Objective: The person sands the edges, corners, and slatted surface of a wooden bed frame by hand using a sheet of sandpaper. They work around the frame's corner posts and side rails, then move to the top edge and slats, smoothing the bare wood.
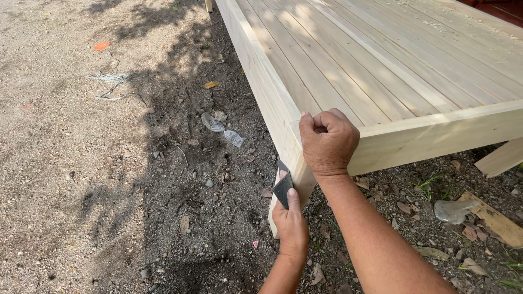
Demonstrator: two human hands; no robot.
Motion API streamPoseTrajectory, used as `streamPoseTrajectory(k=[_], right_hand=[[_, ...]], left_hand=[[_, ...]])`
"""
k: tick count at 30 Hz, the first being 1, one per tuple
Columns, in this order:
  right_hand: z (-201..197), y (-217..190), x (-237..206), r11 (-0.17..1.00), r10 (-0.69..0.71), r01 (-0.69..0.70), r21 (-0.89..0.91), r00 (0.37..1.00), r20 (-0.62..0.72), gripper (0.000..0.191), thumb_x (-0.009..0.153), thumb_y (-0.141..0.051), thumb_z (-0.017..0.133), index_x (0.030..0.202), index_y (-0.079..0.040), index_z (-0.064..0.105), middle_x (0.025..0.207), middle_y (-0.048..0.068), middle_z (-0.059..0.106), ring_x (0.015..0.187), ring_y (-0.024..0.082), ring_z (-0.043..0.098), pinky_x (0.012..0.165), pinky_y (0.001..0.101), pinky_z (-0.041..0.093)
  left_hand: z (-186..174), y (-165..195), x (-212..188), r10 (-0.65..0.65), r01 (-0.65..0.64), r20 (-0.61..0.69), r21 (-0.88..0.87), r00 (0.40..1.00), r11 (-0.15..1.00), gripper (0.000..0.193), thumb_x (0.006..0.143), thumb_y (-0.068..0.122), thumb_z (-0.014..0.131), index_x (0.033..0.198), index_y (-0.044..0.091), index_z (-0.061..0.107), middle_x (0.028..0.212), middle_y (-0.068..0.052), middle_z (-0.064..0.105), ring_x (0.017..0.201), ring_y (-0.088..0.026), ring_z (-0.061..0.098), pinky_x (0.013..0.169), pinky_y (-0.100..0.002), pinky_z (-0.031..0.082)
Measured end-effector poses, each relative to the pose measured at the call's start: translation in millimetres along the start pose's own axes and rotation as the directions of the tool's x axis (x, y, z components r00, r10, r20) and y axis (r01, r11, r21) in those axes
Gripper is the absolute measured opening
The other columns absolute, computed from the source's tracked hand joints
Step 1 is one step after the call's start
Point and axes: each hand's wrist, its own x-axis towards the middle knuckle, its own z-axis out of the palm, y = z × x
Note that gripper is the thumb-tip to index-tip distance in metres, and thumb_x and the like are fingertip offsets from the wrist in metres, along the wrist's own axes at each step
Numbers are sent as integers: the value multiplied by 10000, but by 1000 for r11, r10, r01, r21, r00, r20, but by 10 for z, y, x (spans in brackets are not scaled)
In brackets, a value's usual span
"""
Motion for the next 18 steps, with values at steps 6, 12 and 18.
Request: streamPoseTrajectory(k=[6,12,18], right_hand=[[-16,63,-9,1000,15,-15,-14,1000,5,412,913,-168,791,608,-16,559,606,92,532,525,266,509,524,414,385],[-33,-10,-5,1000,4,-3,31,1000,-20,401,958,-152,721,596,-50,583,602,65,568,526,242,539,536,404,408],[-73,-74,14,998,-25,26,60,1000,-18,340,951,-125,712,621,-70,651,598,57,581,519,229,549,533,401,416]], left_hand=[[420,359,236,448,-459,179,20,876,888,484,1080,180,476,1501,-60,475,1619,-174,463,1543,-255,370,1255,-360,257],[210,-199,396,95,-94,11,-52,995,994,470,1047,290,519,1318,-71,650,1221,-254,712,1053,-272,670,934,-410,542],[-253,-767,464,-423,420,-421,-105,802,901,513,998,409,539,1231,-32,658,1115,-147,725,946,-233,685,864,-403,546]])
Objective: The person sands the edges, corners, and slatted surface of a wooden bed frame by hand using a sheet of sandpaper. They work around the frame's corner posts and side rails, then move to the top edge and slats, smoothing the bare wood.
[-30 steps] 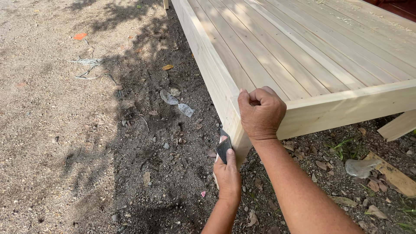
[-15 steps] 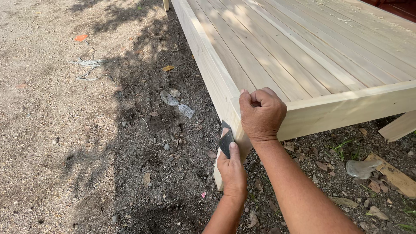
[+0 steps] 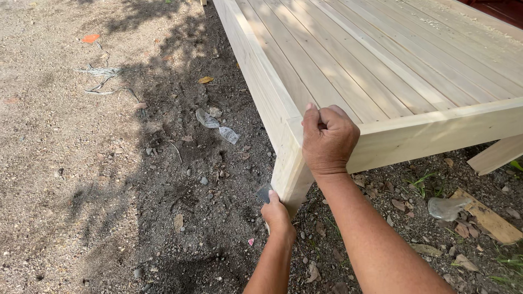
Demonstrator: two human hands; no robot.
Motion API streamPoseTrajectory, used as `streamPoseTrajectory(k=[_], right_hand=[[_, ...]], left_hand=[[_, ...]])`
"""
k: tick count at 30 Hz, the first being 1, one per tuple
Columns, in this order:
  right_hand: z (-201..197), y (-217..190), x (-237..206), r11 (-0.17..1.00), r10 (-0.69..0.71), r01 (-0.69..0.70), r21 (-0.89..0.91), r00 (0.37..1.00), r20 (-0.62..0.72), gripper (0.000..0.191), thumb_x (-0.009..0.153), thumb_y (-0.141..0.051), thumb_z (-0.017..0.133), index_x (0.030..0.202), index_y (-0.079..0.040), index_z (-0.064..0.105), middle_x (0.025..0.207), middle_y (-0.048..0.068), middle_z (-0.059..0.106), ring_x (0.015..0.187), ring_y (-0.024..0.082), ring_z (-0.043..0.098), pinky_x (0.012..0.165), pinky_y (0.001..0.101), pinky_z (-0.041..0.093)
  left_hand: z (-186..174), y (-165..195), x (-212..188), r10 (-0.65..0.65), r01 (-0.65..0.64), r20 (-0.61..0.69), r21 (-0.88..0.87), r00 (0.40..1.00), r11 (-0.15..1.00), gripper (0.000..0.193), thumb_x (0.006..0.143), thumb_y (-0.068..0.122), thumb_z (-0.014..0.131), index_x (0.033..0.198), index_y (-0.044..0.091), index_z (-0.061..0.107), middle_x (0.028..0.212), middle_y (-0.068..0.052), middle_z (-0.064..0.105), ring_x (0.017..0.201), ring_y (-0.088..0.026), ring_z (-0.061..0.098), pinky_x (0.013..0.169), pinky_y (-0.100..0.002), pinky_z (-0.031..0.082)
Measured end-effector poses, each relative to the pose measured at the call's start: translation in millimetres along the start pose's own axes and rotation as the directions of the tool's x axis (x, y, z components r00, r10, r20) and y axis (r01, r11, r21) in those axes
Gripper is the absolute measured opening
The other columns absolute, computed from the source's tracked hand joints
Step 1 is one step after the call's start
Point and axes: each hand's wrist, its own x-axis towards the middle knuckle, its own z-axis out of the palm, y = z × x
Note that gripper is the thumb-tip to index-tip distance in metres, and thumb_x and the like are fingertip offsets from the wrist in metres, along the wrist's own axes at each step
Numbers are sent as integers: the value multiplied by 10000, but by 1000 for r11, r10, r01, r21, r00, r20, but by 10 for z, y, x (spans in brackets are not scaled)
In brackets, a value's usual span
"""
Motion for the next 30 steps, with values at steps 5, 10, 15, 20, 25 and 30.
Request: streamPoseTrajectory(k=[5,10,15,20,25,30], right_hand=[[10,22,5,1000,-14,14,3,1000,-16,348,954,-130,717,621,-66,639,614,47,598,535,209,563,540,383,432],[6,26,-22,999,24,-24,-22,1000,16,387,949,-126,722,591,-45,598,581,57,558,509,214,527,520,387,407],[18,31,-26,1000,19,-19,-2,1000,14,389,944,-123,719,580,-69,591,567,36,548,505,198,516,509,376,395],[33,38,-29,1000,-15,15,-5,1000,-16,404,937,-117,731,592,-50,532,578,55,509,508,210,484,510,388,367],[39,30,-14,1000,-9,8,-16,1000,-27,426,927,-113,736,583,-35,497,568,64,492,493,219,465,500,394,358],[39,25,-24,1000,7,-7,0,1000,-26,435,923,-112,735,576,-34,485,556,68,478,485,230,450,494,397,356]], left_hand=[[369,-99,-524,606,-547,217,-277,765,790,526,1057,279,474,1470,-46,500,1455,-138,607,1296,-218,568,1105,-351,409],[226,-323,-535,684,-638,103,-282,722,716,538,1052,262,465,1493,-44,458,1535,-128,494,1385,-196,471,1143,-345,340],[103,-217,-104,122,-131,-91,-104,988,986,477,1030,353,523,1198,-63,685,1077,-129,743,905,-240,680,851,-424,535],[447,-263,-508,481,-456,38,-263,876,850,483,1023,345,506,1306,-31,616,1164,-109,717,1019,-186,643,938,-361,497],[163,-423,-380,386,-379,-21,-246,922,892,494,1036,342,523,1269,-71,661,1160,-153,735,1004,-223,659,933,-378,514],[-8,-430,77,37,-55,-129,-138,991,989,458,1019,319,530,1262,-50,649,1154,-114,718,1006,-229,664,920,-391,500]])
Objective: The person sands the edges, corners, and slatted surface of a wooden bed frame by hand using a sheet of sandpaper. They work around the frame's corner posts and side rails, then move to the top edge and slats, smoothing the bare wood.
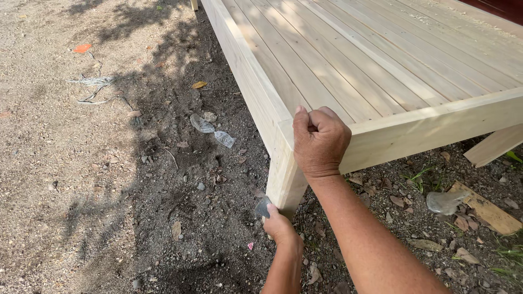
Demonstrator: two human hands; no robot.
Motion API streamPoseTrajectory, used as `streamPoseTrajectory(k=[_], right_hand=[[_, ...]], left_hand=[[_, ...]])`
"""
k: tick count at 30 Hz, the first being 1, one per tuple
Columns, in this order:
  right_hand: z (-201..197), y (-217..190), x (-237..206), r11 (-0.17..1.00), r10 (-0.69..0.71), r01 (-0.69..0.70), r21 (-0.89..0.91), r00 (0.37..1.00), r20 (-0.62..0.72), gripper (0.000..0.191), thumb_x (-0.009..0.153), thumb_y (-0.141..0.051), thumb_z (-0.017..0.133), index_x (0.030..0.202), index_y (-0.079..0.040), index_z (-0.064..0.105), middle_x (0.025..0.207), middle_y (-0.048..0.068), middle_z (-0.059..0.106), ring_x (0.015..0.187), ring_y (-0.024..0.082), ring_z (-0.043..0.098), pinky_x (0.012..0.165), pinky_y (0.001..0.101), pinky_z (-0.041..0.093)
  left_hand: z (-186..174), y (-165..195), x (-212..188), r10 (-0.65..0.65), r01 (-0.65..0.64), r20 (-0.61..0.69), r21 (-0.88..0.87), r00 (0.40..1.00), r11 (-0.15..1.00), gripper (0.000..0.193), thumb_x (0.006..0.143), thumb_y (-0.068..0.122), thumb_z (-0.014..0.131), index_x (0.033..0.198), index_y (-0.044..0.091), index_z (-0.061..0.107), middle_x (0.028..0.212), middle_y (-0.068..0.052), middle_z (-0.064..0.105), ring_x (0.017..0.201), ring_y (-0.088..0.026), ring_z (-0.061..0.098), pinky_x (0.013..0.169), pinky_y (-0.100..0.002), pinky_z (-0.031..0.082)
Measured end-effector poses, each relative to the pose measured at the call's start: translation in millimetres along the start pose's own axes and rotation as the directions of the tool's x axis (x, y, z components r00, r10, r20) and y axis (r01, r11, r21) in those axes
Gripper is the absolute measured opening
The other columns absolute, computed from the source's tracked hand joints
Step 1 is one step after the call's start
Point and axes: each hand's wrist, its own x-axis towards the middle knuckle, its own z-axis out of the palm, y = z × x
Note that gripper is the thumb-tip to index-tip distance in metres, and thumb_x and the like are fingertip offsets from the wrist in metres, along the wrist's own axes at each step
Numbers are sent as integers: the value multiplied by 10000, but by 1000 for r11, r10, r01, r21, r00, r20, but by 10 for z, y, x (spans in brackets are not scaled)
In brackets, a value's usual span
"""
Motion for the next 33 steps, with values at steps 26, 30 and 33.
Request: streamPoseTrajectory(k=[26,30,33], right_hand=[[-128,84,-194,926,-372,373,-52,928,37,64,867,-165,758,877,-146,698,921,-7,683,917,218,661,902,406,446],[-134,69,-273,930,-357,358,-86,934,24,74,877,-201,762,930,-156,737,973,-17,683,966,204,647,1029,426,395],[-148,73,-334,930,-359,358,-89,933,4,155,922,-271,791,1013,-155,746,1057,1,671,1035,217,630,1026,399,371]], left_hand=[[-317,-147,546,-98,91,44,155,994,984,508,982,380,598,1189,-77,676,1123,-156,720,955,-263,674,872,-423,524],[-285,-68,414,-130,119,82,130,988,984,525,994,399,581,1170,-89,658,1138,-180,694,929,-273,653,821,-461,536],[-280,-160,42,165,-155,251,-59,954,986,500,941,405,592,1225,-3,651,1170,-129,705,983,-213,638,886,-378,484]])
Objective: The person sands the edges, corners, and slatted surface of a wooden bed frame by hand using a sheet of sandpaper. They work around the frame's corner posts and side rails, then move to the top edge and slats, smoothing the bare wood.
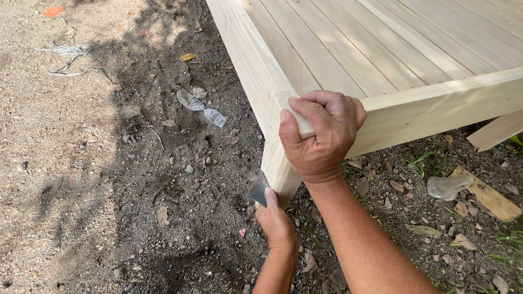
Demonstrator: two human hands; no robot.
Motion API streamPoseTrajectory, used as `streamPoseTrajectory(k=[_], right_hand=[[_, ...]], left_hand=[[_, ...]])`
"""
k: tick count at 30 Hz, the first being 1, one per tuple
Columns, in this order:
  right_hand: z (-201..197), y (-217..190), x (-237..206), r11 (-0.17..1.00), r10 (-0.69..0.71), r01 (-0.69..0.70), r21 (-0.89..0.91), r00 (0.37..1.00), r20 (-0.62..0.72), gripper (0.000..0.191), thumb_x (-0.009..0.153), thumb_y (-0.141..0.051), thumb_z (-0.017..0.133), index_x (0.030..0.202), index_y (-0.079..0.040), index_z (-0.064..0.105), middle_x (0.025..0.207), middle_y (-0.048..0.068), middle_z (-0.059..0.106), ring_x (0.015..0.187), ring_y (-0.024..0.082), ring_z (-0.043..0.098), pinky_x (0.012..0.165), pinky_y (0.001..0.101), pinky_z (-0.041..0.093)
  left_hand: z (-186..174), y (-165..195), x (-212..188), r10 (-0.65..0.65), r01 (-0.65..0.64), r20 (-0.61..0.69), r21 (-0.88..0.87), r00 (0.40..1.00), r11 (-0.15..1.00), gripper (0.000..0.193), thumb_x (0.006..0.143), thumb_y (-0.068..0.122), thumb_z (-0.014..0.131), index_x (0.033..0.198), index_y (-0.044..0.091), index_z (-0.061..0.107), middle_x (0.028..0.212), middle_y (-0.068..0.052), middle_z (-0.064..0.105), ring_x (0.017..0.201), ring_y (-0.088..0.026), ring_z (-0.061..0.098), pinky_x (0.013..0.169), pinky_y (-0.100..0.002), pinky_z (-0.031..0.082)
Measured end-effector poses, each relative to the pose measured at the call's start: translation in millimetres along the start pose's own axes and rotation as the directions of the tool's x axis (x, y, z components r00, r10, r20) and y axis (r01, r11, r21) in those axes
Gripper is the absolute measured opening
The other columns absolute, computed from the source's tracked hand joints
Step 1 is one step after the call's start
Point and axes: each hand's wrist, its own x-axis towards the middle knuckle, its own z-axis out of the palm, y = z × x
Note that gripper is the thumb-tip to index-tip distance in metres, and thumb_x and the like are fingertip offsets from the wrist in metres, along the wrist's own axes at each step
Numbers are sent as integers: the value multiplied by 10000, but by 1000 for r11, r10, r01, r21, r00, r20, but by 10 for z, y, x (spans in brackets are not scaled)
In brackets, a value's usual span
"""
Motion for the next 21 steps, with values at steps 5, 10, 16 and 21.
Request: streamPoseTrajectory(k=[5,10,16,21], right_hand=[[-16,25,-51,999,-46,46,1,999,1,313,935,-410,803,1091,-153,718,1110,17,645,1041,218,586,1086,452,364],[-19,37,-84,999,-46,45,12,999,21,309,962,-416,797,1118,-160,724,1136,10,647,1076,206,575,1074,437,347],[-29,43,-153,1000,-29,29,-1,999,14,340,962,-442,778,1150,-168,706,1188,35,629,1136,233,568,1114,470,326],[-31,30,-205,1000,1,0,-19,1000,29,390,962,-487,747,1172,-169,662,1239,40,601,1199,235,575,1181,536,296]], left_hand=[[-189,-121,186,-201,226,-195,117,960,967,623,986,451,587,1218,-125,637,1146,-196,705,999,-285,644,940,-438,495],[-373,-63,643,-407,448,-224,180,886,876,606,982,458,577,1295,-62,590,1246,-135,644,1084,-236,601,988,-411,428],[-340,-150,330,-225,257,-145,255,963,932,595,1007,421,564,1245,-118,644,1203,-234,713,1021,-300,654,920,-446,495],[-384,-136,432,-276,338,-239,277,931,900,523,991,395,550,1258,-45,645,1208,-180,709,1023,-278,645,935,-419,473]])
